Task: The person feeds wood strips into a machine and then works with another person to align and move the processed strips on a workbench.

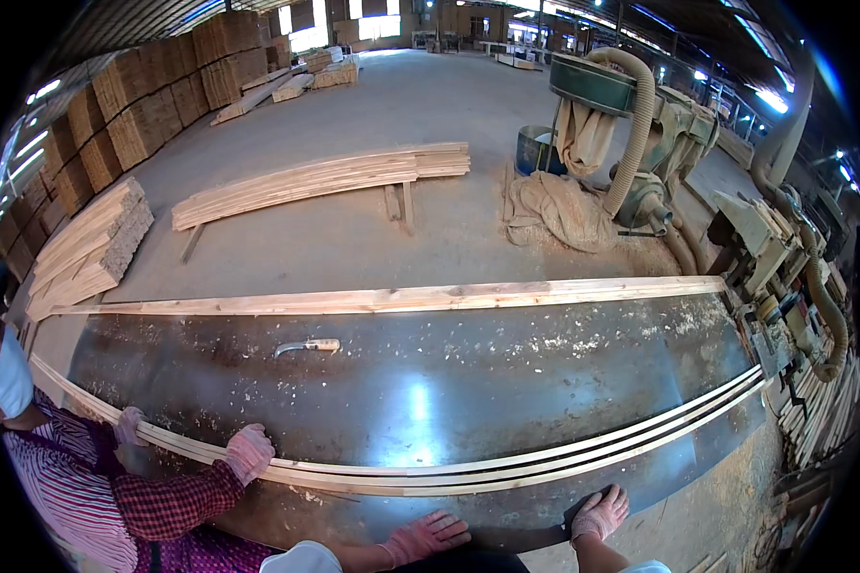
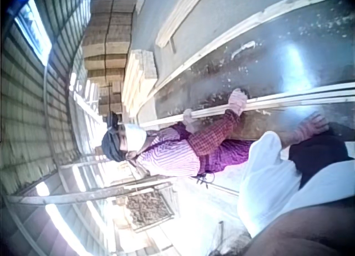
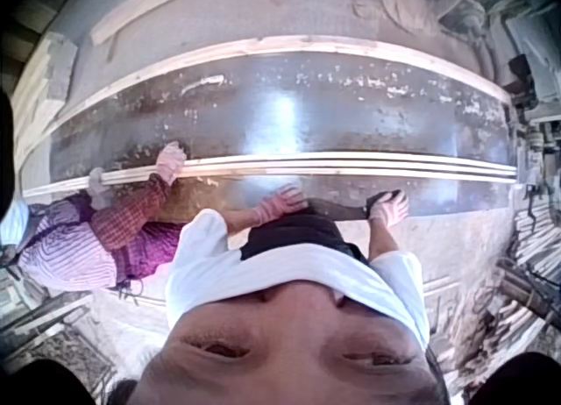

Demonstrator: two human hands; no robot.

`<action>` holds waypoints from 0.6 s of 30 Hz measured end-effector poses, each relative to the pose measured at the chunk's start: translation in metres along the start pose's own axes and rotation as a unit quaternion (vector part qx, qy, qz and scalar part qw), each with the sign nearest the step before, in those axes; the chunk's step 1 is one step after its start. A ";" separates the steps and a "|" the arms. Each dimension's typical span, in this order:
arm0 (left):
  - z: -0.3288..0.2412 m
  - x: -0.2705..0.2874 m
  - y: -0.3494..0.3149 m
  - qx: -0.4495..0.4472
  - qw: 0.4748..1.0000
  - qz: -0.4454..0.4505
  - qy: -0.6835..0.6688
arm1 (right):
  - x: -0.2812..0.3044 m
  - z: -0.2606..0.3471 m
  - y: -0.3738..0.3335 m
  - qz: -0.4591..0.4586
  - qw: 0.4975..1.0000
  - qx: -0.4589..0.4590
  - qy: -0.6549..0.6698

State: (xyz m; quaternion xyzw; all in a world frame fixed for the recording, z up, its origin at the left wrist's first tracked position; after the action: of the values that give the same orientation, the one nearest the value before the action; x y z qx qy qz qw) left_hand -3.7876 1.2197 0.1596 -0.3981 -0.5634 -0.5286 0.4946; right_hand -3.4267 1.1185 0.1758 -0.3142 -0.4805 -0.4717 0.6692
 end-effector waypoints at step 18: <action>0.002 0.010 0.003 0.023 0.999 -0.038 -0.002 | -0.002 -0.004 0.001 -0.007 1.000 -0.002 0.005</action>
State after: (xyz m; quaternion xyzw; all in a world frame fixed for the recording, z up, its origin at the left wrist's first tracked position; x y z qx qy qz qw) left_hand -3.7864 1.2213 0.1701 -0.3660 -0.5913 -0.5330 0.4820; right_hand -3.4249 1.1159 0.1723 -0.3096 -0.4784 -0.4792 0.6675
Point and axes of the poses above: each hand's wrist, its own y-axis towards the middle knuckle, its own x-axis out of the back of the hand, z = x × y, the point moved 8 cm from there along y, towards the middle knuckle, and after that the axes turned 15 degrees about y, right-handed, at the moved point
